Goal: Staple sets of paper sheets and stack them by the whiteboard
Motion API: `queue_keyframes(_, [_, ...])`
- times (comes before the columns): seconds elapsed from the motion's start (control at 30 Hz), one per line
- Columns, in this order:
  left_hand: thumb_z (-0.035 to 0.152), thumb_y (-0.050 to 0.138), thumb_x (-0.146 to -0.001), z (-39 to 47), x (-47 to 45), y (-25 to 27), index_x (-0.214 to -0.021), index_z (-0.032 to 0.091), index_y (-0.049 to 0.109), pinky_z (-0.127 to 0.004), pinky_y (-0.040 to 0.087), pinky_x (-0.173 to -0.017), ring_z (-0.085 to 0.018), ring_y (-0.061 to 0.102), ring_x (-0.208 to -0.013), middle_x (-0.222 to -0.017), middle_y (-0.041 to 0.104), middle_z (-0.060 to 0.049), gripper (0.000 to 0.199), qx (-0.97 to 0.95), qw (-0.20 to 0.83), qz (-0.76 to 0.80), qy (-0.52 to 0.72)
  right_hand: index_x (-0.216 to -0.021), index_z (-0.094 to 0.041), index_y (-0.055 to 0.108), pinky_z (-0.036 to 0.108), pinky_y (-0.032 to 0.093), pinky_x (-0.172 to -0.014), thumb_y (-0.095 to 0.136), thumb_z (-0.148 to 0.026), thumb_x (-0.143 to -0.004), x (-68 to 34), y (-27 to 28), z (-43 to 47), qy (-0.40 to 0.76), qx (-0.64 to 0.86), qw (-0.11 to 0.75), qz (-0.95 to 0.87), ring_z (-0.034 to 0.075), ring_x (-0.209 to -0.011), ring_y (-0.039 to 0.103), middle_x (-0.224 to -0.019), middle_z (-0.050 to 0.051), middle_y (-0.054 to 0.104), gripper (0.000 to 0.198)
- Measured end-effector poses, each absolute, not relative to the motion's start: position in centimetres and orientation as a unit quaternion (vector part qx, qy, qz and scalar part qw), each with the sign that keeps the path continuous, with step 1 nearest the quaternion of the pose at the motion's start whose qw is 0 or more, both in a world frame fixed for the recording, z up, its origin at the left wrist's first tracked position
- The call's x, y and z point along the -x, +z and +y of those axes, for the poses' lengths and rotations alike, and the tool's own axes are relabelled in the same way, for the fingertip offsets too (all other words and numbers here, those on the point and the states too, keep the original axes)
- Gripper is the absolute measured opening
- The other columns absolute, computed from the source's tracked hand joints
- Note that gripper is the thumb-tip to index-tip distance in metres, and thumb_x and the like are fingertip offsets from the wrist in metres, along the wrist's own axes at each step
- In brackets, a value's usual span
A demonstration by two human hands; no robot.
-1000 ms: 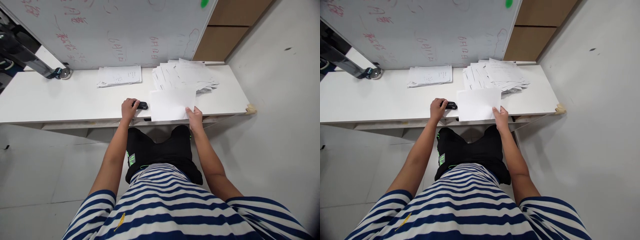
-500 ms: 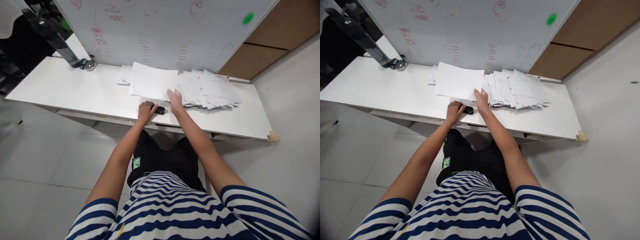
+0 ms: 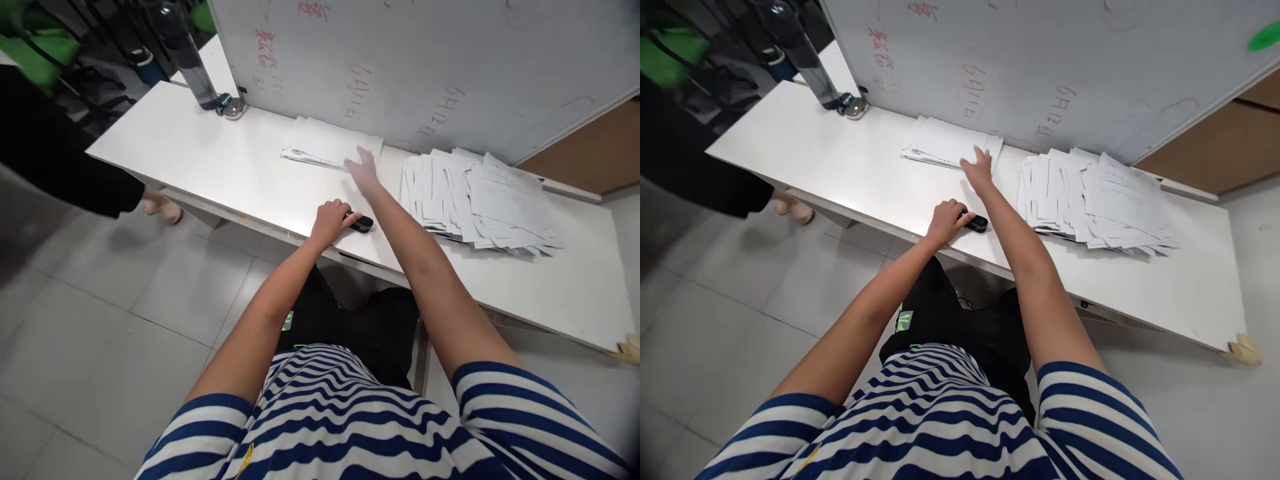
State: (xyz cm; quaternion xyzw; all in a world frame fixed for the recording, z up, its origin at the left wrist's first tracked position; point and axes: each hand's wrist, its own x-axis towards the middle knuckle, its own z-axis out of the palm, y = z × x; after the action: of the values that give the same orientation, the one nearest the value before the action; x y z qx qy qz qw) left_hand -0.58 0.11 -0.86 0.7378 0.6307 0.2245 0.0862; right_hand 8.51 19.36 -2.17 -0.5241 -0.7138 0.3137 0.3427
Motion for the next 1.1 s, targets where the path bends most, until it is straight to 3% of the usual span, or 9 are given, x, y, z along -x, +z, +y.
queue_keyframes(0.07, [0.057,0.043,-0.104,0.1,0.6,-0.8,-0.103,0.020,0.070,-0.039,0.039,-0.085,-0.026,0.060,-0.098,-0.102,0.067,-0.010,0.045,-0.737,0.087,0.629,0.232,-0.151,-0.026,0.046,0.065,0.010,-0.127,0.059,-0.063,-0.088,-9.0,-1.5,17.3,0.298,0.539,0.312,-0.724,0.038,-0.160,0.009,-0.168,0.011,0.027,0.075])
queue_keyframes(0.13, [0.056,0.043,-0.104,0.1,0.6,-0.8,-0.102,0.020,0.070,-0.039,0.039,-0.085,-0.027,0.060,-0.098,-0.101,0.067,-0.011,0.045,-0.736,0.092,0.628,0.236,-0.152,-0.028,0.045,0.065,0.005,-0.127,0.058,-0.063,-0.090,-9.8,-0.4,15.2,0.271,0.530,0.306,-0.743,0.038,-0.160,0.004,-0.170,0.008,0.023,0.072])
queue_keyframes(0.27, [0.055,0.044,-0.104,0.1,0.7,-0.7,-0.102,0.021,0.070,-0.041,0.039,-0.086,-0.028,0.059,-0.099,-0.104,0.067,-0.011,0.043,-0.729,0.092,0.633,0.242,-0.152,-0.031,0.045,0.064,0.008,-0.128,0.051,-0.063,-0.095,-14.0,2.6,11.7,0.185,0.529,0.297,-0.773,0.036,-0.160,0.005,-0.170,0.006,0.022,0.066])
queue_keyframes(0.4, [0.054,0.042,-0.104,0.1,0.7,-0.7,-0.104,0.021,0.069,-0.041,0.040,-0.087,-0.029,0.058,-0.100,-0.105,0.066,-0.012,0.043,-0.725,0.092,0.636,0.249,-0.157,-0.027,0.038,0.073,0.013,-0.121,0.038,-0.055,-0.101,-21.9,4.6,9.8,0.062,0.624,0.225,-0.745,0.039,-0.160,0.007,-0.170,0.012,0.020,0.062])
queue_keyframes(0.5, [0.054,0.041,-0.105,0.1,0.8,-0.6,-0.103,0.022,0.068,-0.041,0.040,-0.087,-0.029,0.058,-0.099,-0.105,0.067,-0.012,0.043,-0.722,0.089,0.640,0.247,-0.159,-0.024,0.032,0.079,0.017,-0.115,0.035,-0.050,-0.102,-28.7,4.8,9.4,0.012,0.728,0.188,-0.659,0.041,-0.158,0.011,-0.169,0.018,0.021,0.063])
queue_keyframes(0.63, [0.053,0.040,-0.105,0.2,1.0,-0.6,-0.102,0.023,0.068,-0.041,0.041,-0.087,-0.029,0.059,-0.100,-0.105,0.067,-0.011,0.040,-0.724,0.080,0.639,0.248,-0.161,-0.019,0.029,0.077,0.023,-0.114,0.047,-0.058,-0.094,-35.2,4.1,9.0,0.085,0.829,0.164,-0.527,0.043,-0.155,0.021,-0.168,0.024,0.024,0.080])
queue_keyframes(0.73, [0.051,0.039,-0.105,0.2,1.1,-0.6,-0.102,0.024,0.067,-0.040,0.042,-0.088,-0.028,0.060,-0.101,-0.104,0.068,-0.010,0.039,-0.725,0.074,0.638,0.250,-0.154,-0.015,0.042,0.065,0.030,-0.116,0.047,-0.062,-0.093,-37.2,3.9,8.4,0.108,0.831,0.155,-0.524,0.040,-0.147,0.037,-0.161,0.024,0.039,0.077])
queue_keyframes(0.87, [0.049,0.040,-0.105,0.2,1.1,-0.7,-0.103,0.024,0.067,-0.041,0.042,-0.090,-0.029,0.060,-0.103,-0.107,0.068,-0.011,0.037,-0.721,0.064,0.643,0.249,-0.141,-0.009,0.057,0.057,0.038,-0.109,0.045,-0.056,-0.097,-37.8,4.5,7.9,0.070,0.825,0.152,-0.539,0.040,-0.126,0.056,-0.133,0.026,0.065,0.066])
queue_keyframes(1.1, [0.049,0.039,-0.105,0.3,1.3,-0.8,-0.104,0.024,0.066,-0.041,0.042,-0.091,-0.030,0.059,-0.106,-0.110,0.067,-0.012,0.037,-0.717,0.066,0.649,0.245,-0.128,-0.005,0.065,0.059,0.040,-0.104,0.034,-0.056,-0.103,-37.8,5.2,7.9,0.064,0.815,0.134,-0.561,0.041,-0.117,0.063,-0.119,0.028,0.070,0.065])
